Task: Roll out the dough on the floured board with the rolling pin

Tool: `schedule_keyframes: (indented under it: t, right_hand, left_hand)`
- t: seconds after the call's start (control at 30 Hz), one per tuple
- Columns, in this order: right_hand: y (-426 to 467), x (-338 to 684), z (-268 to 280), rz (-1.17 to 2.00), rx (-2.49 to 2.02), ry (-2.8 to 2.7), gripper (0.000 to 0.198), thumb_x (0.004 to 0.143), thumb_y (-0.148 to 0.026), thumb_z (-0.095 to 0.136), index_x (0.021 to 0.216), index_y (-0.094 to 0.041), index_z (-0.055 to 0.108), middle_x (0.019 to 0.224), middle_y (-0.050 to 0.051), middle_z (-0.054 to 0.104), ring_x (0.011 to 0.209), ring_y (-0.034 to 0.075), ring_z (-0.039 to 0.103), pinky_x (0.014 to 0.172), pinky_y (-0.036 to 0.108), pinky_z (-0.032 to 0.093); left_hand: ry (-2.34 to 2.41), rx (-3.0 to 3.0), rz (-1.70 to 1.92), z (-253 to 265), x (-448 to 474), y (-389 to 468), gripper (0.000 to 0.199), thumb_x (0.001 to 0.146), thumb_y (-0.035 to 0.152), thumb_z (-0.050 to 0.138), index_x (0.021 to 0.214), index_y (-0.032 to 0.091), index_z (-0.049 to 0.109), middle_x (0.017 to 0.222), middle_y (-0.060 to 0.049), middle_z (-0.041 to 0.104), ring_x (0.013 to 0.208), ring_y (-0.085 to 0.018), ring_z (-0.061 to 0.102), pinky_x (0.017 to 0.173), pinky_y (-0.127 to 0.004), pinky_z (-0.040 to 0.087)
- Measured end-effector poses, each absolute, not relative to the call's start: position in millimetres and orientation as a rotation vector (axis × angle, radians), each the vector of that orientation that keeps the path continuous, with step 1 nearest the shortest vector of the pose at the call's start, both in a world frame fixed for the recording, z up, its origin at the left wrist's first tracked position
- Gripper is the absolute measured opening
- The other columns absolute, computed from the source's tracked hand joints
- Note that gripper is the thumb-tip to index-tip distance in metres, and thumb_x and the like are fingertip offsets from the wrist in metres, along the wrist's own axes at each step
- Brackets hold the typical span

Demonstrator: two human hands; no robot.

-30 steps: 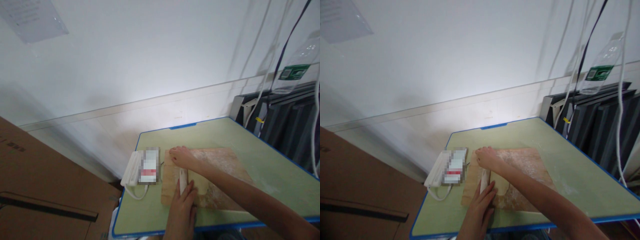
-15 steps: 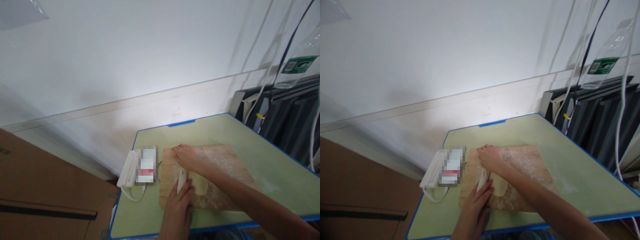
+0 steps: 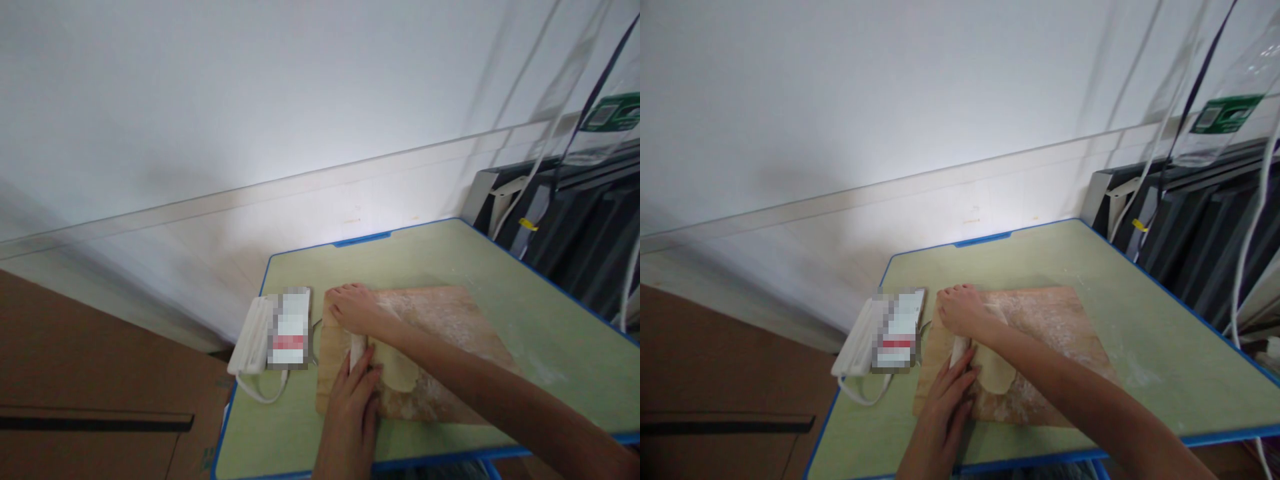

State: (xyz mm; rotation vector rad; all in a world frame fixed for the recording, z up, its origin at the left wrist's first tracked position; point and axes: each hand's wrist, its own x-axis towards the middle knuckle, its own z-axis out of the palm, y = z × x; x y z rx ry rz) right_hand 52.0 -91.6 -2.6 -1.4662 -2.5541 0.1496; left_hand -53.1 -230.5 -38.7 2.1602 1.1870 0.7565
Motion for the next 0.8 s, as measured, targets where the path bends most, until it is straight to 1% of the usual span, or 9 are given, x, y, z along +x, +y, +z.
schedule_keyframes:
  t: [0.1, 0.23, 0.4, 0.67, 0.8]
  right_hand:
    - [-88.0, 44.2, -4.2, 0.157, -1.446, -2.563, 0.026, 0.086, -0.025, 0.037, 0.103, -0.017, 0.055, 0.104, 0.01, 0.063, 0.096, 0.022, 0.056, 0.081, 0.034, 0.036]
    - [-85.2, 35.5, -5.7, 0.157, -1.425, -2.576, 0.025, 0.085, -0.027, 0.043, 0.103, -0.015, 0.056, 0.103, 0.01, 0.062, 0.095, 0.021, 0.055, 0.081, 0.036, 0.039]
    - [-84.2, 33.4, -7.1, 0.15, -1.429, -2.588, 0.027, 0.086, -0.034, 0.049, 0.105, -0.016, 0.054, 0.106, 0.006, 0.057, 0.092, 0.019, 0.056, 0.079, 0.041, 0.045]
    - [-82.8, 34.1, -7.8, 0.186, -1.449, -2.579, 0.029, 0.085, -0.032, 0.051, 0.11, -0.017, 0.052, 0.111, 0.007, 0.055, 0.093, 0.019, 0.055, 0.077, 0.041, 0.047]
    - [-82.2, 34.2, -9.1, 0.237, -1.461, -2.546, 0.03, 0.085, -0.032, 0.051, 0.111, -0.017, 0.052, 0.112, 0.007, 0.054, 0.093, 0.019, 0.055, 0.077, 0.041, 0.047]
  left_hand:
    - [1.182, 2.138, 0.768, -37.3, -54.2, -229.8, 0.041, 0.085, 0.01, 0.038, 0.122, 0.024, 0.047, 0.14, -0.004, 0.032, 0.13, -0.022, 0.023, 0.104, -0.049, 0.025]
    - [1.212, 2.112, 0.784, -37.5, -55.3, -229.7, 0.037, 0.086, 0.013, 0.039, 0.119, 0.025, 0.05, 0.14, -0.003, 0.033, 0.131, -0.022, 0.023, 0.104, -0.049, 0.025]
    - [1.212, 2.09, 0.83, -36.9, -55.8, -230.8, 0.037, 0.086, 0.013, 0.04, 0.119, 0.025, 0.05, 0.139, -0.003, 0.034, 0.13, -0.022, 0.025, 0.105, -0.048, 0.024]
    - [1.242, 2.025, 0.849, -36.2, -53.4, -231.4, 0.043, 0.08, 0.008, 0.046, 0.119, 0.024, 0.052, 0.138, -0.004, 0.036, 0.13, -0.024, 0.025, 0.105, -0.05, 0.022]
    - [1.251, 2.008, 0.871, -37.7, -52.3, -232.0, 0.041, 0.08, 0.009, 0.047, 0.118, 0.025, 0.052, 0.137, -0.004, 0.037, 0.129, -0.023, 0.026, 0.105, -0.051, 0.021]
